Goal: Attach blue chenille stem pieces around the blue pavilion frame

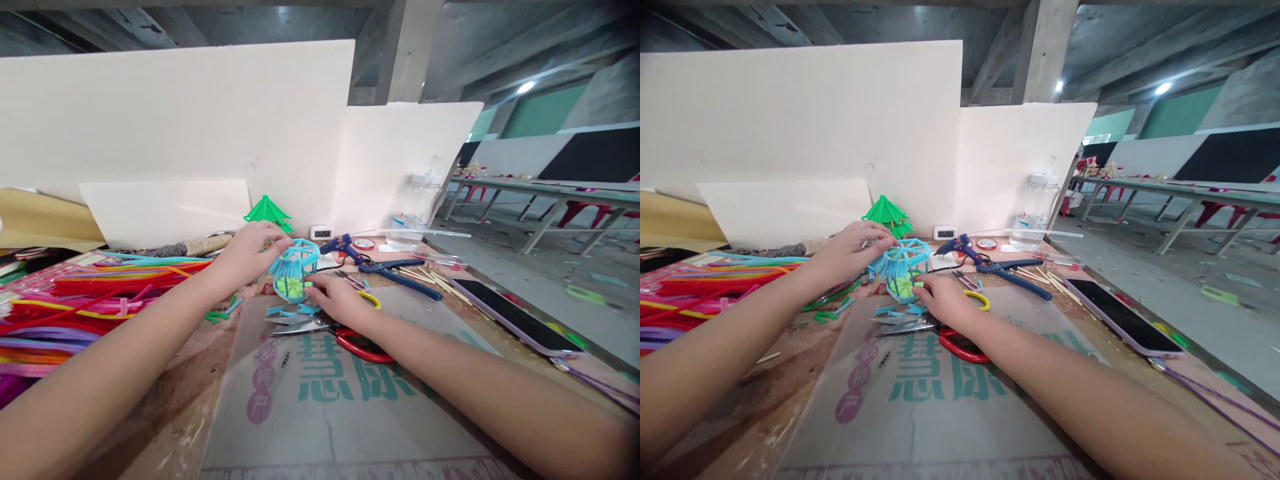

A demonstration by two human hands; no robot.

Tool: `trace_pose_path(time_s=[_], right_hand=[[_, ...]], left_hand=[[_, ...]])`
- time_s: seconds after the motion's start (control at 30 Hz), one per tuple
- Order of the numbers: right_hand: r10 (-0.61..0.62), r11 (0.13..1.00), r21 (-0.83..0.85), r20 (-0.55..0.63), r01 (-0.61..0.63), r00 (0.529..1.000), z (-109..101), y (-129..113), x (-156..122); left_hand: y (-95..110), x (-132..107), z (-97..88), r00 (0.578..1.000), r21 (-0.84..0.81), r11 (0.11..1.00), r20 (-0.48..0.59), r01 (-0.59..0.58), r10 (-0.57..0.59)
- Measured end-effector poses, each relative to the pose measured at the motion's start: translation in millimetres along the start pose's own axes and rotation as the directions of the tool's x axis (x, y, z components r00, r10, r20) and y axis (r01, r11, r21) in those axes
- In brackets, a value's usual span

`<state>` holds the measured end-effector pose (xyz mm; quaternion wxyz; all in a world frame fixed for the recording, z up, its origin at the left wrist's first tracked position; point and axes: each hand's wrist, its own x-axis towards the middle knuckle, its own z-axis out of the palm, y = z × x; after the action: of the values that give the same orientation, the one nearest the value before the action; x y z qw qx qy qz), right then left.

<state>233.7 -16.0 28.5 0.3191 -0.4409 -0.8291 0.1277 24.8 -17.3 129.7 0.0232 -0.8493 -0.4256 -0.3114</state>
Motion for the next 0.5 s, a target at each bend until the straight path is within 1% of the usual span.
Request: trace_pose_path(time_s=[0.07, 0.13, 0.23, 0.3, 0.4, 0.5], right_hand=[[-0.01, 1.0, 0.015, 0.045, 0.009, 0.999, 0, 0, 2], [-0.012, 1.0, 0.022, 0.066, 0.011, 0.998, -1, 0, 4], [0.011, 1.0, 0.018, 0.052, -0.012, 0.999, 0, 1, 4], [0.03, 0.999, 0.012, 0.056, -0.03, 0.998, 1, 2, 4], [0.035, 0.999, 0.019, 0.085, -0.036, 0.996, 3, 4, 4], [0.027, 0.999, 0.024, 0.093, -0.03, 0.995, 4, 6, 4]], left_hand=[[3, 10, -0.7, 0.999, 0.028, 0.999, 0.045, -0.026, 0.024], [5, 12, 1.6, 0.996, 0.014, 0.999, 0.07, -0.052, 0.051], [4, 3, 4.7, 0.986, 0.022, 0.987, 0.052, -0.161, 0.159], [2, -6, 4.6, 0.972, 0.057, 0.972, 0.078, -0.227, 0.222], [-2, -15, 3.7, 0.959, 0.128, 0.955, 0.139, -0.266, 0.249], [-6, -18, 5.9, 0.946, 0.191, 0.932, 0.169, -0.307, 0.277]])
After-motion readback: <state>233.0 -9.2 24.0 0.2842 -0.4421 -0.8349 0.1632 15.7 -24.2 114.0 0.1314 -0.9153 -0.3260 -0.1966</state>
